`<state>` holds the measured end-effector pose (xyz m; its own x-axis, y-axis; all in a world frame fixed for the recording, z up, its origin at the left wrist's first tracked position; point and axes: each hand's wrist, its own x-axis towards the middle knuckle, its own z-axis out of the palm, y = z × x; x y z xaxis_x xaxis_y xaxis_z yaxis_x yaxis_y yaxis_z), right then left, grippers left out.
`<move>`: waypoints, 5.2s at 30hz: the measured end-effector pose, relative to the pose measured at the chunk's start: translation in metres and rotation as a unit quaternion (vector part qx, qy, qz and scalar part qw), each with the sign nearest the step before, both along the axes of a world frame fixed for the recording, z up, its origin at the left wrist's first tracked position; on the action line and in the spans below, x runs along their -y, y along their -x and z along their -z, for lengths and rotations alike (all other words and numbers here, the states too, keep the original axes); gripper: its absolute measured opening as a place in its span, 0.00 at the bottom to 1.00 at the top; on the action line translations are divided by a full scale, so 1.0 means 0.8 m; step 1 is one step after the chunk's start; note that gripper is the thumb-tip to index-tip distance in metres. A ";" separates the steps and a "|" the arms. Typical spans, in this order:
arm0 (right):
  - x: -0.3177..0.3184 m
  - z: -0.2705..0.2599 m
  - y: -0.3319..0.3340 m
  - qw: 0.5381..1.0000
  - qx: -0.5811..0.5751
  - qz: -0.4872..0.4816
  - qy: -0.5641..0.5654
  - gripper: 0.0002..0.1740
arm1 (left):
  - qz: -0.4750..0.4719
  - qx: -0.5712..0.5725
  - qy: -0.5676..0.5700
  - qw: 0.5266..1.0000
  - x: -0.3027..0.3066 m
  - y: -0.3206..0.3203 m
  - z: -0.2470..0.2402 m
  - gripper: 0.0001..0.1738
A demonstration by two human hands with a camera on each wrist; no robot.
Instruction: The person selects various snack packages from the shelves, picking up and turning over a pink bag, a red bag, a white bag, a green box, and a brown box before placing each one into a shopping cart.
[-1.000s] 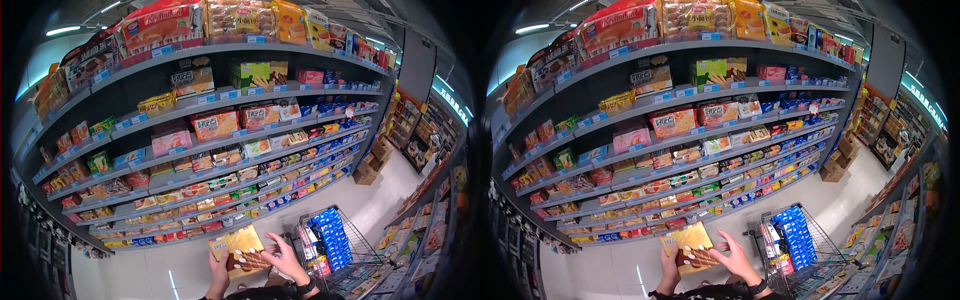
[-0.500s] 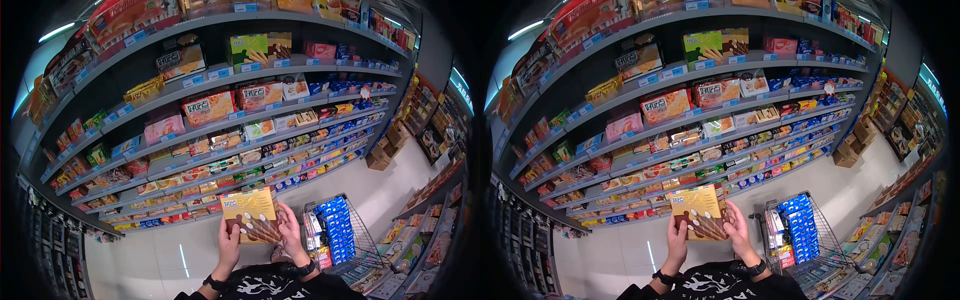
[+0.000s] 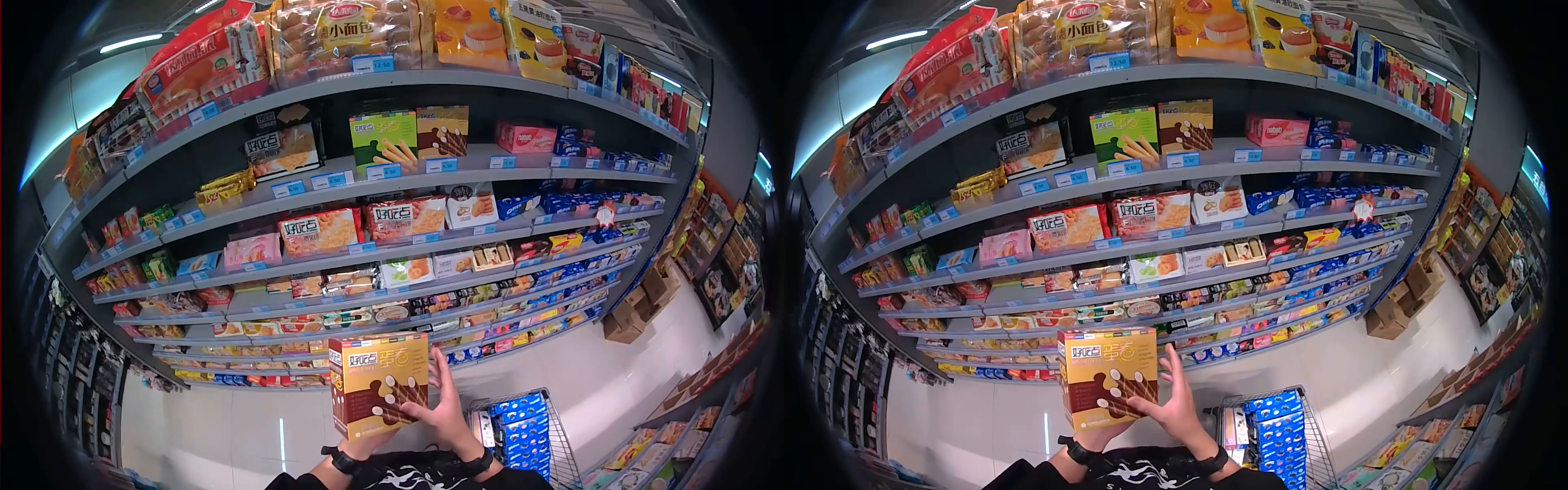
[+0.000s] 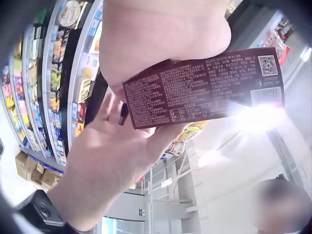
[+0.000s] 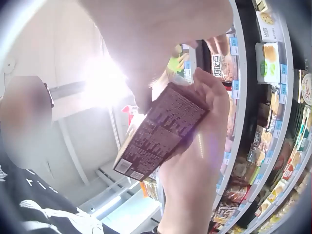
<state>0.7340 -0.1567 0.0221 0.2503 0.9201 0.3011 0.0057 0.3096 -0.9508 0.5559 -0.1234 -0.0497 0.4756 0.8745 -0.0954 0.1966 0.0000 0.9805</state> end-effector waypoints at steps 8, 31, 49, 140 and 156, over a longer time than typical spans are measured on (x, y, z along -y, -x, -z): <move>0.000 0.019 -0.078 0.931 -0.341 -0.076 0.106 0.26 | -0.109 0.361 0.163 0.912 -0.032 -0.080 -0.060 0.30; -0.080 0.000 -0.202 0.963 0.233 0.115 -0.070 0.34 | -0.026 0.023 -0.397 0.917 -0.126 -0.124 -0.104 0.41; -0.162 -0.077 -0.158 0.901 0.224 -0.343 -0.146 0.38 | 0.084 0.515 0.205 0.828 -0.175 -0.133 -0.040 0.36; -0.527 -0.254 -0.377 0.966 0.205 -0.012 -0.158 0.29 | -0.172 -0.079 -0.345 0.920 -0.368 -0.138 -0.094 0.33; -0.363 -0.134 -0.342 0.860 0.346 0.309 -0.215 0.12 | -0.021 -0.153 -0.375 0.914 -0.335 -0.146 -0.079 0.32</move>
<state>1.0073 0.1341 0.1294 0.2753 0.4434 0.8530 0.8131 0.3659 -0.4527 0.6724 0.1444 0.0133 0.4915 0.7651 0.4159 0.4769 -0.6361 0.6066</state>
